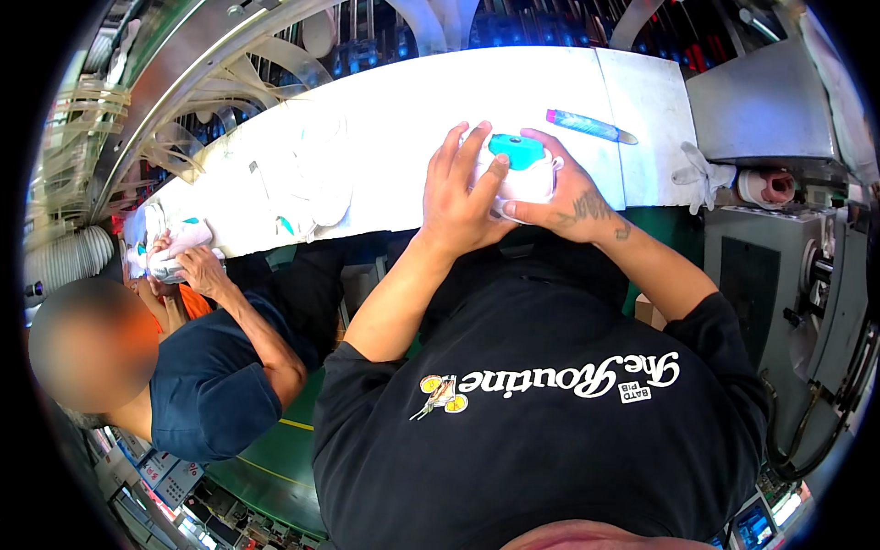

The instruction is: The person assembles white shoes by inserting teal insoles and using a blue tool to tuck and adjust the shoe's upper material. They handle multiple shoes sequentially, placing each finished unit onto a conveyor belt.

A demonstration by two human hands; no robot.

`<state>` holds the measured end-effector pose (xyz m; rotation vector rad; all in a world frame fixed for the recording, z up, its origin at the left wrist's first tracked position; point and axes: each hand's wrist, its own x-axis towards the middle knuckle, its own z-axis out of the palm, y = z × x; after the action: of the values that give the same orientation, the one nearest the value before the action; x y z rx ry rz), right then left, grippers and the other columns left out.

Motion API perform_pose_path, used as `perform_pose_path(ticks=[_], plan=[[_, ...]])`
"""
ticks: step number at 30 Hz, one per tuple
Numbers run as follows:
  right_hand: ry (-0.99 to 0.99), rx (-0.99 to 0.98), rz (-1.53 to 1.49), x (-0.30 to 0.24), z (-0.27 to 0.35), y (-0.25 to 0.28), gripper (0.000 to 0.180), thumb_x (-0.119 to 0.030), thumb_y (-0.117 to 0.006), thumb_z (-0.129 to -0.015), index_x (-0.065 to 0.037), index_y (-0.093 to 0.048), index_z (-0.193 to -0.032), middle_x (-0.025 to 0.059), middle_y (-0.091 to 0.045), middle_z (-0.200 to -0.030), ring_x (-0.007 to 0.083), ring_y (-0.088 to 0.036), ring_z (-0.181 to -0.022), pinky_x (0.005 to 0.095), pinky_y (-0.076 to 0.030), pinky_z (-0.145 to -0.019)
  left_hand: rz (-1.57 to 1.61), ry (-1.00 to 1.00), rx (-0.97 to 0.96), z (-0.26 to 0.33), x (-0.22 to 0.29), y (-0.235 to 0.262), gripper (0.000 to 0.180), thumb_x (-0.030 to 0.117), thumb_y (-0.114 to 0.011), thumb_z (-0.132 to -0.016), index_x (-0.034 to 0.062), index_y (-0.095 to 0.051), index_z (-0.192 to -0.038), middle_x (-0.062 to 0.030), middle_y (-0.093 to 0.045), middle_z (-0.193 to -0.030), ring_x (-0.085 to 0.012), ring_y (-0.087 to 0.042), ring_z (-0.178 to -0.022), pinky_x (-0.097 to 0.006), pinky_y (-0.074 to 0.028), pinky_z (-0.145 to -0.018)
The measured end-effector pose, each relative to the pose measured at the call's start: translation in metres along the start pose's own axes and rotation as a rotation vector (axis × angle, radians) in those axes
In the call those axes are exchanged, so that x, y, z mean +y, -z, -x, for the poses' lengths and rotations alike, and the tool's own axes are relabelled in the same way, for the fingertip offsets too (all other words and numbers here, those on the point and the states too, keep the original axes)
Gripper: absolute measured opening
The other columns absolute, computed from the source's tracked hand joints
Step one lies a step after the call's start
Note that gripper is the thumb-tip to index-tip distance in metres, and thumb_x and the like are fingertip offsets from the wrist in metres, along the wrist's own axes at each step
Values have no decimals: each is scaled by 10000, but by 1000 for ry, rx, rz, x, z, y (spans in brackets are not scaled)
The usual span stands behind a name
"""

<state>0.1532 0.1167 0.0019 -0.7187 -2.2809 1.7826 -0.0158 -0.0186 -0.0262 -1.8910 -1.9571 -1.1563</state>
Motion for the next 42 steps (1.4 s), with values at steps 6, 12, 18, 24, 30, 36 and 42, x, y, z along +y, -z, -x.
perform_pose_path(ticks=[6, 12, 18, 24, 30, 36, 42], plan=[[-78, 8, 121, 7, -5, 12, 914, -410, -910, -825, -33, -422, -1500, 198, -639, -1351, 312, -684, -1216, 434, -568, -1045, -101, 26, -66, -3, 13, -6, 655, 314, -970, -674, 96, -696, -1229, -250, -563, -1537, -519, -533, -1413, -593, -504, -1062], [-142, 121, 121, -4, 4, -2, 950, -416, -937, -798, -6, -426, -1485, 207, -645, -1341, 333, -677, -1247, 454, -564, -1057, -108, 20, -67, -7, 15, -13, 636, 274, -964, -651, 87, -715, -1205, -243, -578, -1519, -503, -517, -1430, -596, -498, -1072], [-140, 145, 118, 6, -9, 1, 909, -453, -917, -815, -13, -473, -1475, 204, -643, -1368, 352, -660, -1275, 454, -544, -1091, -138, 73, -126, -21, 18, -9, 755, 265, -1008, -603, 73, -668, -1249, -252, -545, -1525, -494, -506, -1433, -590, -487, -1096], [324, -102, -55, -25, 27, 52, 854, -483, -715, -1014, -92, -348, -1679, 217, -413, -1642, 378, -417, -1533, 484, -366, -1253, 606, 1, 22, -27, 23, 2, 1145, 308, -1031, -639, 118, -375, -1559, -271, -338, -1666, -450, -425, -1517, -546, -420, -1195], [334, -230, -158, -5, 18, 25, 952, -459, -615, -1028, -160, -94, -1767, 213, -197, -1785, 420, -280, -1614, 502, -251, -1309, 743, 136, -319, -17, 27, 21, 1294, 498, -839, -760, 94, -116, -1754, -326, -83, -1771, -508, -85, -1657, -566, -222, -1297], [167, -329, -226, -14, 12, 20, 1194, -501, -749, -865, -171, -33, -1762, 252, -223, -1746, 453, -340, -1564, 528, -344, -1257, 1037, 451, -380, -14, 26, 34, 1144, 599, -625, -839, 101, -157, -1757, -265, -44, -1802, -459, -74, -1672, -548, -137, -1321], [247, -262, -204, -3, 12, 6, 1155, -539, -777, -852, -181, -132, -1740, 245, -312, -1656, 443, -405, -1485, 540, -381, -1220, 985, 261, -292, -13, 26, 27, 972, 549, -643, -868, 103, -364, -1685, -255, -222, -1744, -458, -179, -1643, -550, -192, -1305]])
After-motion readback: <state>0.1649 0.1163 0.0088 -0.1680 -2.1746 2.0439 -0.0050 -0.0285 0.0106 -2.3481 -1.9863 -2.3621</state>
